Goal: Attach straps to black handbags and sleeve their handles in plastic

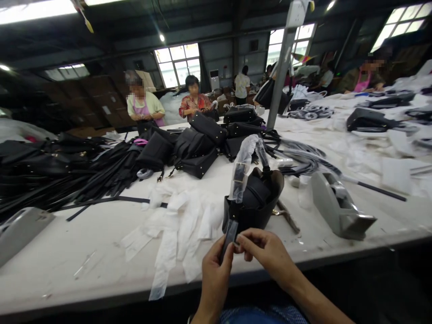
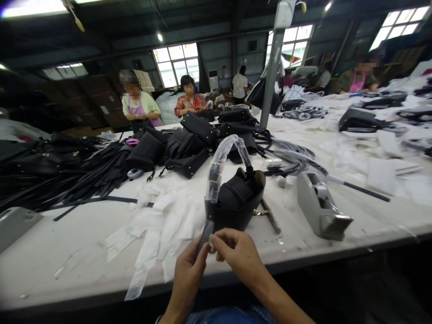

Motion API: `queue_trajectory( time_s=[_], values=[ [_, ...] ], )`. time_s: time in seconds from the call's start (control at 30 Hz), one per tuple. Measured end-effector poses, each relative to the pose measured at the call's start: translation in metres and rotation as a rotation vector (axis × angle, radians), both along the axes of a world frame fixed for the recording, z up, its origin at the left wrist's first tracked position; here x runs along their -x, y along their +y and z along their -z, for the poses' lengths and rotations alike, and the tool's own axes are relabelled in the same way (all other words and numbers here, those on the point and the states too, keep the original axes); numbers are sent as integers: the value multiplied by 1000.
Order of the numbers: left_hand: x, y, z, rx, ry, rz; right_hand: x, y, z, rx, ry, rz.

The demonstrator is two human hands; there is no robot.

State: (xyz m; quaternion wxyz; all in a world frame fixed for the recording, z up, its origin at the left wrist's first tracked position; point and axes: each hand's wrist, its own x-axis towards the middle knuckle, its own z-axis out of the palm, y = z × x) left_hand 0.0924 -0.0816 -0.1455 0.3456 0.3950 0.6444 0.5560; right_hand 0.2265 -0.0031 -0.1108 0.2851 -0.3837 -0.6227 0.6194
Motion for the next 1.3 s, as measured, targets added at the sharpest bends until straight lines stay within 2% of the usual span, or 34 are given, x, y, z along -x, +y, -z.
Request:
queue_trajectory(
  time_s=[0.1, 0.2, 0.43, 0.6, 0.8, 1.0, 1.1, 1.23, 1.3],
  values=[
    [0, -2, 2, -17, -30, 16, 18, 7, 5, -38, -73, 37],
    [1, -5, 1, 22, -89, 43, 18, 13, 11, -48, -122, 34],
    [4, -11, -1, 102, -586, 130, 2, 11, 25, -40, -68, -91],
    [4, -12, -3, 186, -748, 186, 12, 0, 32, -55, -6, 12],
    [5, -9, -10, 226, -728, 205, 27, -4, 29, 140, 113, 63],
    [-1, -9, -13, 237, -725, 260, 29, 4, 26, 229, 75, -7],
    [-3, -10, -13, 215, -826, 223, 25, 4, 20, 280, 139, -75],
    [-4, -11, -7, 212, -1031, 170, 23, -1, 13, 538, 315, -152],
    [-4, -12, -4, 218, -1094, 149, 22, -3, 10, 575, 313, -173]
  ],
)
